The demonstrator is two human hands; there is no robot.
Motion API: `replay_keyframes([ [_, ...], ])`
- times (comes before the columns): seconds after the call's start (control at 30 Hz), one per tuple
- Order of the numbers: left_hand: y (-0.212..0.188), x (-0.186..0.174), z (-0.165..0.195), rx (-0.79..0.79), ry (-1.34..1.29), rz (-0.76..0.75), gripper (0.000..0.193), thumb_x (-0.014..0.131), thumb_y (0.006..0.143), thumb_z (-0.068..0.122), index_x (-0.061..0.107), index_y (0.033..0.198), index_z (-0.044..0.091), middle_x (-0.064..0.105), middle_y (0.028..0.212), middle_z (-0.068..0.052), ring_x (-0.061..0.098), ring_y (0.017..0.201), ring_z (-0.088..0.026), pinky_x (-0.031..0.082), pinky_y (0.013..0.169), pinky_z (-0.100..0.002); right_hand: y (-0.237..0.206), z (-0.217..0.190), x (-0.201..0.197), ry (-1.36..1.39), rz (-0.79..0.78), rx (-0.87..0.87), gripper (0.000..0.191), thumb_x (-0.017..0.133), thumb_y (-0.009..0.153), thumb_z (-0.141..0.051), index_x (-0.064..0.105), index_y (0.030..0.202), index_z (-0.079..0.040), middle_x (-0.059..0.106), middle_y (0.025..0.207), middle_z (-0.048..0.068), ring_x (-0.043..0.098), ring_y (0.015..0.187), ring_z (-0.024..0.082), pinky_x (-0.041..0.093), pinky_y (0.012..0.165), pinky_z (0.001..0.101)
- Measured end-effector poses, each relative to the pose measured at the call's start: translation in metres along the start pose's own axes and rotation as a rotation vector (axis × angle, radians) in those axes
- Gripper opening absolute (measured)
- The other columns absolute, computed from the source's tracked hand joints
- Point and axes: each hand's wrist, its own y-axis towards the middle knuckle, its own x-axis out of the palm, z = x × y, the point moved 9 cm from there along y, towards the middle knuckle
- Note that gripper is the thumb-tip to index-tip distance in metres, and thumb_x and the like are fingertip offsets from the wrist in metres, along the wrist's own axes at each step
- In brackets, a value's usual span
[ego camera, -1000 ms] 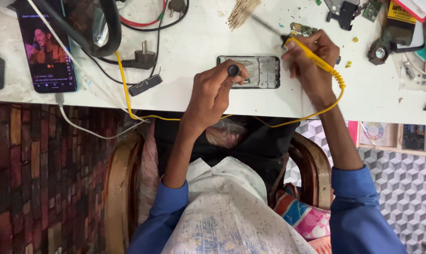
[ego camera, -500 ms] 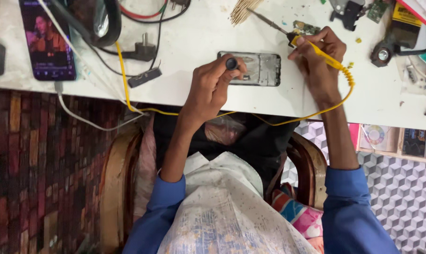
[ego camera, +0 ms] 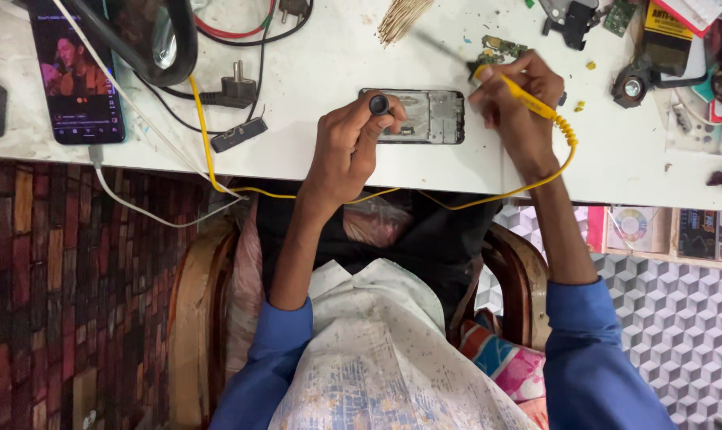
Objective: The person uses a soldering iron and a small screwdriver to work on the internal components of a disassembled smartphone. They repeatedly apply heat to specific points on the circuit board while holding the device steady.
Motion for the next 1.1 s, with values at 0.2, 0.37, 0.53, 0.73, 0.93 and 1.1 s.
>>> replay_keyframes([
  [0.2,-0.001,-0.001,-0.001,0.004,0.008,0.017,0.029,0.048,0.115,0.024,0.064,0.109,0.0,0.069,0.09,-0.009,0.069,0.081,-0.017,0.055,0.071,-0.03,-0.025,-0.007,-0.016,0.222,0.114,-0.133,0.015,0.07,0.11,-0.007,0.056,0.11,0.0,0.069,0.094,0.014,0.066,0.072,0.014,0.049,0.058,0.0232],
  [0.37,-0.003,0.0,-0.008,-0.043,0.022,0.007,0.019,0.05,0.112,0.012,0.065,0.109,-0.001,0.07,0.088,-0.01,0.068,0.077,-0.018,0.053,0.068,-0.031,-0.089,0.003,-0.036,0.081,0.363,-0.232,0.027,0.071,0.11,-0.011,0.055,0.13,-0.002,0.065,0.1,0.012,0.064,0.078,0.014,0.048,0.059,0.0235],
  [0.53,0.003,0.0,-0.002,0.011,0.052,0.008,0.014,0.047,0.107,-0.003,0.06,0.111,-0.003,0.07,0.094,-0.012,0.07,0.083,-0.02,0.057,0.077,-0.032,-0.115,0.028,-0.048,0.331,0.618,-0.227,0.028,0.063,0.111,-0.019,0.054,0.133,-0.005,0.064,0.098,0.009,0.055,0.069,0.012,0.045,0.058,0.0247],
  [0.73,0.01,0.0,0.002,-0.026,0.022,0.024,0.016,0.047,0.105,-0.005,0.062,0.106,-0.003,0.068,0.089,-0.011,0.068,0.08,-0.019,0.055,0.075,-0.031,-0.105,0.022,-0.054,0.446,0.705,-0.267,0.035,0.057,0.112,-0.041,0.058,0.116,-0.006,0.056,0.077,0.004,0.042,0.055,0.008,0.029,0.05,0.0213],
  [0.93,0.004,-0.001,-0.005,-0.08,0.051,0.017,0.017,0.05,0.109,0.006,0.065,0.108,-0.002,0.065,0.084,-0.009,0.059,0.072,-0.016,0.049,0.068,-0.029,-0.101,0.031,-0.038,0.48,0.755,-0.248,0.03,0.058,0.111,-0.034,0.052,0.098,-0.007,0.04,0.073,-0.004,0.031,0.053,0.005,0.024,0.047,0.0227],
  [1.1,0.006,0.0,-0.009,-0.066,-0.003,0.016,0.029,0.047,0.113,0.022,0.067,0.117,0.0,0.066,0.087,-0.006,0.059,0.074,-0.012,0.047,0.065,-0.028,-0.106,0.035,-0.032,0.437,0.816,-0.248,0.028,0.061,0.109,-0.028,0.053,0.093,-0.007,0.041,0.069,-0.002,0.033,0.055,0.008,0.026,0.047,0.022],
])
